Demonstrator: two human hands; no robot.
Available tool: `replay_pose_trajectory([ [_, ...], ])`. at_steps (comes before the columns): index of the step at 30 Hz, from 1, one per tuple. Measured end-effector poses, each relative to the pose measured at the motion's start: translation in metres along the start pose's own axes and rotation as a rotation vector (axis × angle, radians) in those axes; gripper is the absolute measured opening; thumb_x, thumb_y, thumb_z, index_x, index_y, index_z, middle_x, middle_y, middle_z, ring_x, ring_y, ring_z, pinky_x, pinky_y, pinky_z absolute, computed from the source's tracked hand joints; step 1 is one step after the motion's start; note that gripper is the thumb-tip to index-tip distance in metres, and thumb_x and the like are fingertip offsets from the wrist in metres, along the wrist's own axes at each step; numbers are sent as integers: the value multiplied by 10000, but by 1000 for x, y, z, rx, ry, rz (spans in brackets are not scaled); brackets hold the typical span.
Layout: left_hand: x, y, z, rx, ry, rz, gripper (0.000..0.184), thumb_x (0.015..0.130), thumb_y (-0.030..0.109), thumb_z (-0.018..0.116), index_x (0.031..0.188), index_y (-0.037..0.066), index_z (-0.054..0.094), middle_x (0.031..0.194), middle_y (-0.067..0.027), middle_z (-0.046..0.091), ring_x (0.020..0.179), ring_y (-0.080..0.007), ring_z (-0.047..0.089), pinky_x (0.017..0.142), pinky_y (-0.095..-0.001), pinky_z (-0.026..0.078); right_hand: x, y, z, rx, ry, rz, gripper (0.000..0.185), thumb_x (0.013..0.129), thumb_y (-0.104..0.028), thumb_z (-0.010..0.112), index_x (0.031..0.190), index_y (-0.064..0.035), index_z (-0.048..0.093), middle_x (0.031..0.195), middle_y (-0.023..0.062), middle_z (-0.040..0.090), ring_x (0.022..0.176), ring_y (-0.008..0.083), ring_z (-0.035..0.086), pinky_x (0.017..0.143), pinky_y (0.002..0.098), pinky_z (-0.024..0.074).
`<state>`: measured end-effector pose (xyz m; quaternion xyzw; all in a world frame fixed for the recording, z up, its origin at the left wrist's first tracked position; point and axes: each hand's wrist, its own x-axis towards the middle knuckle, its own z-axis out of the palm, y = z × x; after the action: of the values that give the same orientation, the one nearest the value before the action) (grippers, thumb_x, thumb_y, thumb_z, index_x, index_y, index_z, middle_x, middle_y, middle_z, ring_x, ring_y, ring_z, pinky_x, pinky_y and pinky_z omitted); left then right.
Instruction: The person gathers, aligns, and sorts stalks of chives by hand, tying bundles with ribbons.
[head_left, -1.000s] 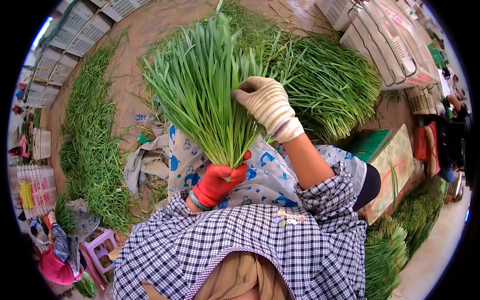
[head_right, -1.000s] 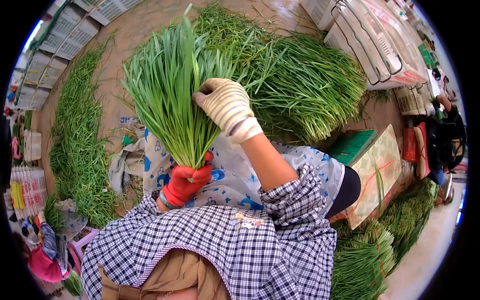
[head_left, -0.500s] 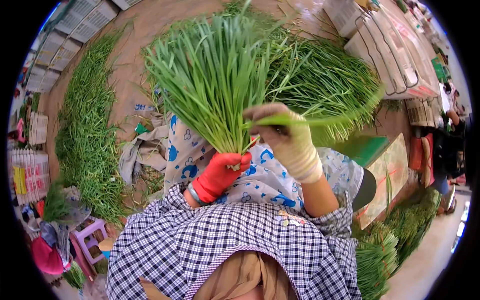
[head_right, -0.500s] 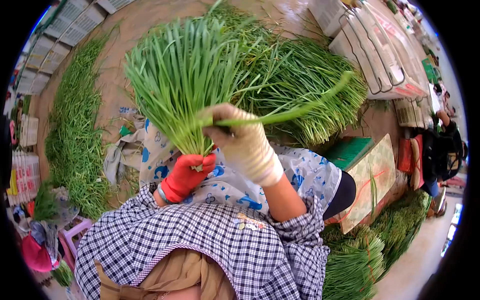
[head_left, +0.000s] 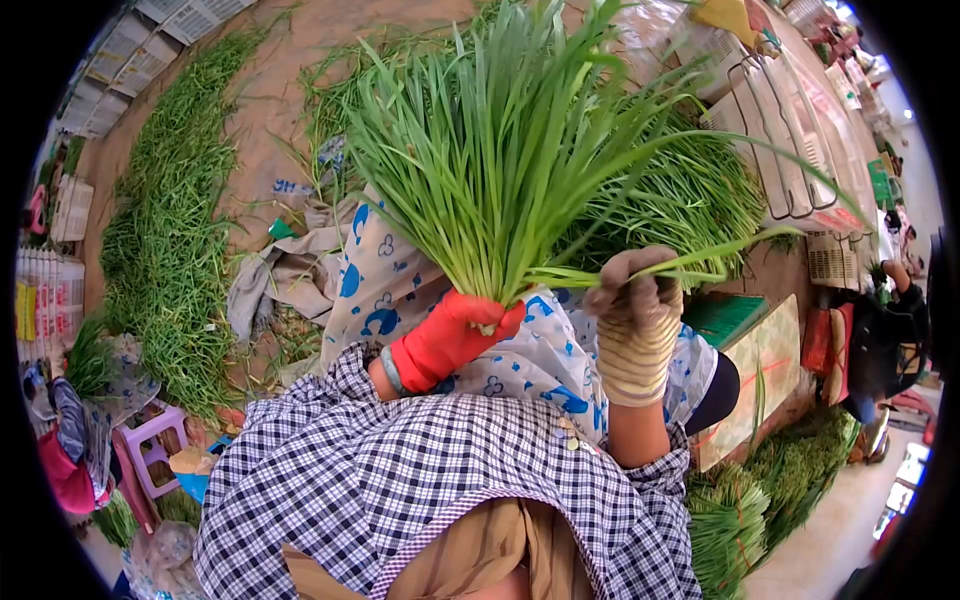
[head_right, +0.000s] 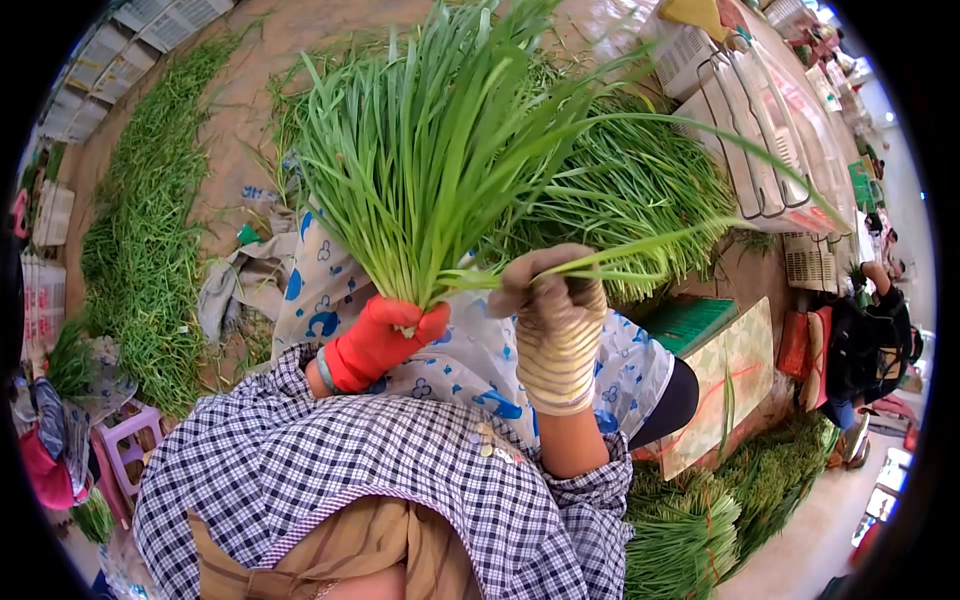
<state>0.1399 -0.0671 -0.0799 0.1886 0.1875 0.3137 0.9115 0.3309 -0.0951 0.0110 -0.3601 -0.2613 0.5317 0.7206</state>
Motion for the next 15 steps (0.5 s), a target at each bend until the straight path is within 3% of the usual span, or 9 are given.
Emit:
replay_pose_trajectory([
  [3, 4, 9, 3, -119, -37, -18, 159, 758, 53, 522, 900, -7, 558, 727, -43, 502, 638, -146, 432, 613, -256, 356, -9, -3, -8, -246, -95, -63, 242, 892, -227, 681, 978, -37, 557, 828, 110, 640, 621, 189, 626, 583, 286, 543],
  [6, 0, 8, 22, 24, -75, 20, 176, 759, 83, 526, 909, -3, 560, 707, -37, 487, 622, -136, 427, 609, -253, 349, -7, -18, -14, -149, 99, -44, 217, 918, -211, 651, 1001, -39, 549, 835, 107, 635, 599, 156, 598, 535, 272, 507],
  [9, 0, 4, 18, 86, -130, 1, 192, 741, 88, 527, 910, 1, 560, 705, -37, 479, 619, -129, 421, 616, -253, 347, 1, -19, -10, 70, 156, 16, 146, 927, -154, 632, 1025, -69, 567, 839, 65, 629, 644, 132, 599, 542, 247, 497],
  [12, 0, 2, 16, -12, -142, -30, 226, 733, 76, 518, 947, 7, 547, 700, -39, 459, 614, -135, 399, 610, -252, 335, 12, -14, -10, 177, 293, 30, 100, 919, -141, 635, 1002, -89, 618, 855, 34, 626, 674, 95, 585, 576, 203, 486],
  [13, -2, 1, 8, -15, -144, -30, 226, 733, 76, 518, 947, 7, 547, 700, -39, 459, 614, -135, 399, 610, -252, 335, 20, -25, -25, -108, 575, -134, 100, 914, -159, 640, 949, -66, 632, 850, 24, 625, 666, 86, 584, 575, 180, 500],
  [15, -6, -2, -13, -202, -133, -18, 435, 722, 131, 577, 1133, 7, 507, 790, -45, 524, 617, -119, 431, 586, -247, 337, 42, -77, -84, -34, 547, -374, 130, 938, -171, 609, 925, -41, 618, 798, 33, 613, 629, 87, 562, 557, 193, 503],
])
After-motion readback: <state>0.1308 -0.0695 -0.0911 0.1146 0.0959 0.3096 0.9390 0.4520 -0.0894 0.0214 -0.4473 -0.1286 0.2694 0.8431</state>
